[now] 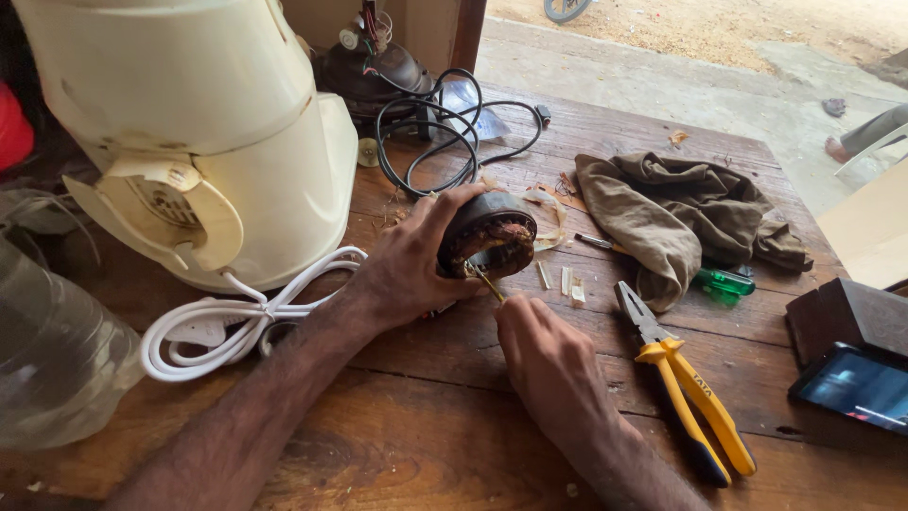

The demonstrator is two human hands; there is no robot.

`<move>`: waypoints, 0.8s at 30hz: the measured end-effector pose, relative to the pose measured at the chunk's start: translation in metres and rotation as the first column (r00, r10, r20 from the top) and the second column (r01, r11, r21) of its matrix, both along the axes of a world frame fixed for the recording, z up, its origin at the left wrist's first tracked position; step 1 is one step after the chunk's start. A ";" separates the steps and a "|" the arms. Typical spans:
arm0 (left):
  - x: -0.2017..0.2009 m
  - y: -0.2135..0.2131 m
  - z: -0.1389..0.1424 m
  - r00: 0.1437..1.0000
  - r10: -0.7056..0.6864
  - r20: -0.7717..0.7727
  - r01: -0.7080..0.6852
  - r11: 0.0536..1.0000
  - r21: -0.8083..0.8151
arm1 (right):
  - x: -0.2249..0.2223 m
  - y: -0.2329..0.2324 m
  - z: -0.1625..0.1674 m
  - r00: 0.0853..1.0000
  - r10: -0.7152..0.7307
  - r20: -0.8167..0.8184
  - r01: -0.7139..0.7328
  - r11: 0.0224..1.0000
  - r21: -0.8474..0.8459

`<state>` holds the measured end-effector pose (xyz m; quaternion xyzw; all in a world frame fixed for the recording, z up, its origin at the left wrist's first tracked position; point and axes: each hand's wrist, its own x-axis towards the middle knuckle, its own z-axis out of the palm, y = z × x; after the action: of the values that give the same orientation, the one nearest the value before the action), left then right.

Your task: The person uses a yellow-handled screwdriver to scrape and clean the interior of a cylindrical electrical motor component. They hold the motor with their left hand and work with the screwdriver in their right hand, repeatedly scraping the inner surface.

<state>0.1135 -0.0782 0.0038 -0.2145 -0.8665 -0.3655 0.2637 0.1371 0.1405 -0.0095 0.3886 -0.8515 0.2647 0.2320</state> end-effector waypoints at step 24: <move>-0.002 0.001 0.000 0.999 -0.001 0.047 -0.002 0.999 0.051 | 0.005 0.002 0.003 0.979 0.012 -0.203 0.029 0.981 0.194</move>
<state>0.1111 -0.0773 0.0039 -0.1988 -0.8629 -0.3925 0.2489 0.1419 0.1423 -0.0062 0.4310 -0.8469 0.1374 0.2795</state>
